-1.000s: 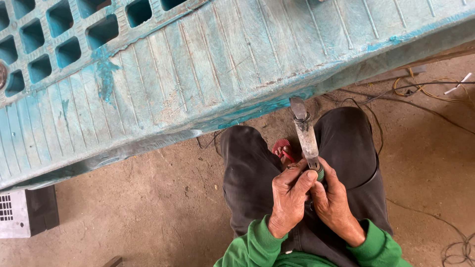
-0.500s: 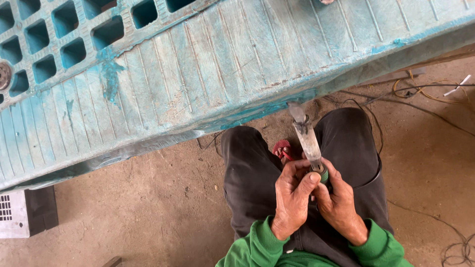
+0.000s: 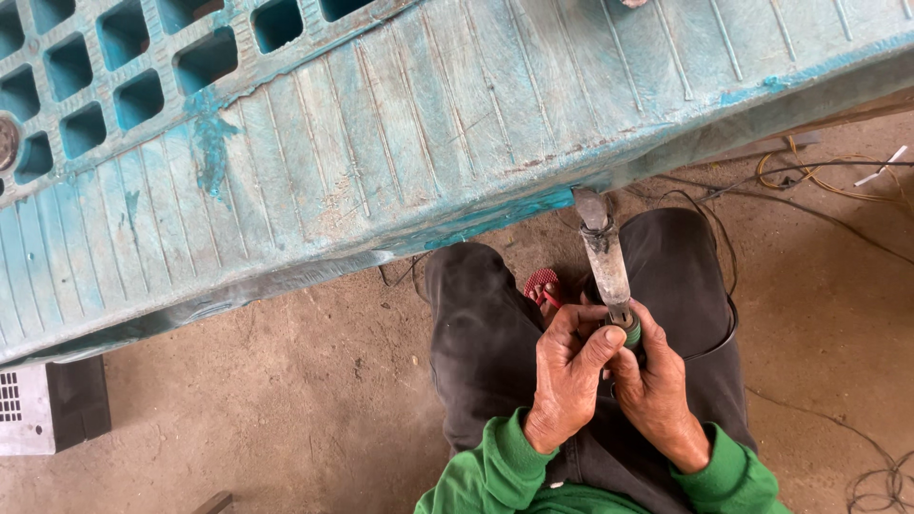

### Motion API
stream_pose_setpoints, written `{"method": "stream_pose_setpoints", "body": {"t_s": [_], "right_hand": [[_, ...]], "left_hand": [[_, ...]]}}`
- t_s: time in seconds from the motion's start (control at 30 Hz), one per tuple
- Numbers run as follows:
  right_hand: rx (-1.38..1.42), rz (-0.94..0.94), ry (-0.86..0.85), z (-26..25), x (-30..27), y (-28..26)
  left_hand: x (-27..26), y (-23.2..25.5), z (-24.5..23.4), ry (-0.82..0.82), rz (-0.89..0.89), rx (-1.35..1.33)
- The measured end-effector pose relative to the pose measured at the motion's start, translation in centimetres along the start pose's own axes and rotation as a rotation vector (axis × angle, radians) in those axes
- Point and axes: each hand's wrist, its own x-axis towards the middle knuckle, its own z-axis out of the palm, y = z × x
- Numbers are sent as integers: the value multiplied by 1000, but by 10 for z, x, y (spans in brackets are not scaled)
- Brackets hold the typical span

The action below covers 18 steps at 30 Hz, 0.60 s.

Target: The person uses a heated tool and a piece of scrap plastic to patch a hole in a large blue plastic crate. They apply the heated tip to the edges of the hole and the scrap piece, melting and smoothing them together to create a seal.

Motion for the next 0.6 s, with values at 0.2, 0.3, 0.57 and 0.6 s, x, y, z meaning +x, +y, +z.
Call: {"method": "stream_pose_setpoints", "body": {"t_s": [0.2,0.3,0.57,0.6], "right_hand": [[51,-70,-48,-11,-2,-5],[151,12,-97,-13,0,-10],[161,133,-149,-17,0,-29],[150,155,-155,-17,0,-31]], "left_hand": [[-10,9,8,35,16,44],[-12,14,11,47,3,36],[-14,16,13,71,-12,-3],[-15,15,13,78,-18,-6]]}}
